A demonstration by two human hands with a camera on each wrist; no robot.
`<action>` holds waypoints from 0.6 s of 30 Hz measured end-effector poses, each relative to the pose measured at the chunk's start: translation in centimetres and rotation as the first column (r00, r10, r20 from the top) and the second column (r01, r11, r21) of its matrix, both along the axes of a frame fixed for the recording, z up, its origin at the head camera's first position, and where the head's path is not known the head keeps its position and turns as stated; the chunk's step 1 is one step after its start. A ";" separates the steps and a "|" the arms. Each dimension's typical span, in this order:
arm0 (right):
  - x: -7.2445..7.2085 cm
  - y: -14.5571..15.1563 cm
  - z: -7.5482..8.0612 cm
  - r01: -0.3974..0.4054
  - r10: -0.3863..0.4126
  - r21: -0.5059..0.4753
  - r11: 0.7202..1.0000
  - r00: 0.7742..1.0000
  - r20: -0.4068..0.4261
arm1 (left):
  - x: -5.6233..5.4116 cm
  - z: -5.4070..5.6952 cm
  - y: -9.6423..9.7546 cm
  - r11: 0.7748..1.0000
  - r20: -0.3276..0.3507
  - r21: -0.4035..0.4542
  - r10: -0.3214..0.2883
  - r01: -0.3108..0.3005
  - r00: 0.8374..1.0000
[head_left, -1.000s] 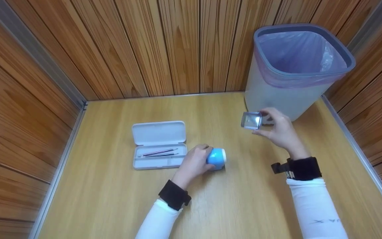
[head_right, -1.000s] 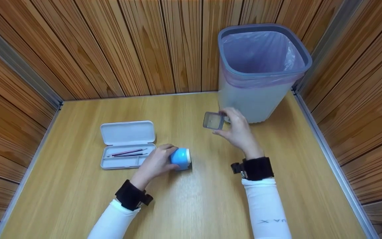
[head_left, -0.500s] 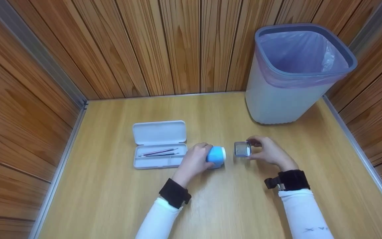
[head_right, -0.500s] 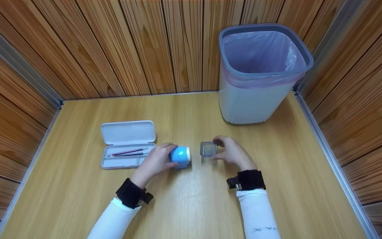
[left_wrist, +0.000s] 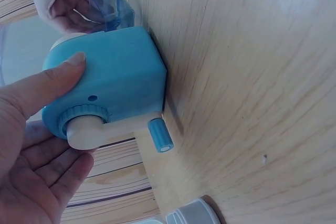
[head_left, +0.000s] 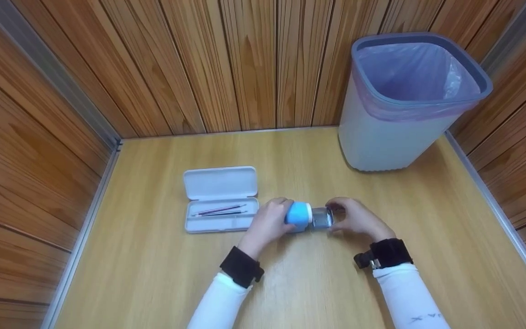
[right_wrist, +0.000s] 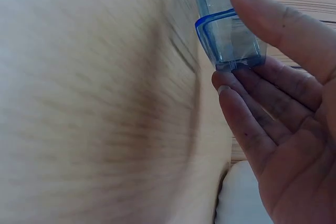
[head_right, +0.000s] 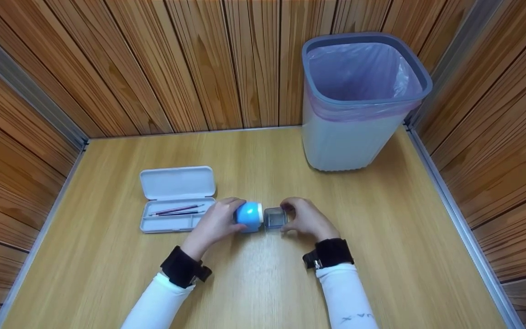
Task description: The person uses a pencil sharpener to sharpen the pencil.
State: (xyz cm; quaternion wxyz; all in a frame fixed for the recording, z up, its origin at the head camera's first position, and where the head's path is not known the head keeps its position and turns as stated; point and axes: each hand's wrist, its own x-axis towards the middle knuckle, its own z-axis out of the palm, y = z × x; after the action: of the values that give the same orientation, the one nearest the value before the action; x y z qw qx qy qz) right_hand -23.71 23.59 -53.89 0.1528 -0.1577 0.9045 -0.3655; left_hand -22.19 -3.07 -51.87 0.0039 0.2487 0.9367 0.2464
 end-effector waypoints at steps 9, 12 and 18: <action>0.0 -0.7 -0.5 0.004 -0.004 -0.026 1.000 1.000 0.014 | 0.0 0.1 -0.1 1.000 0.032 0.003 0.012 -0.012 0.999; -0.1 -1.1 -0.7 -0.004 0.005 -0.044 0.999 1.000 0.020 | 0.0 0.1 -0.1 1.000 0.041 0.008 0.013 -0.013 0.999; -0.1 -1.9 -0.8 -0.004 0.007 -0.072 0.997 0.999 0.048 | 0.1 0.0 -0.1 1.000 0.031 0.014 0.010 -0.010 0.999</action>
State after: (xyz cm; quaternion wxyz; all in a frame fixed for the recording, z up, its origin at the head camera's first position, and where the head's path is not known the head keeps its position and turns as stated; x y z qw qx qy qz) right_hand -23.76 21.66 -54.69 0.1697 -0.1569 0.8865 -0.4009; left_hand -22.06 -3.19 -51.91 0.0153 0.2402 0.9360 0.2569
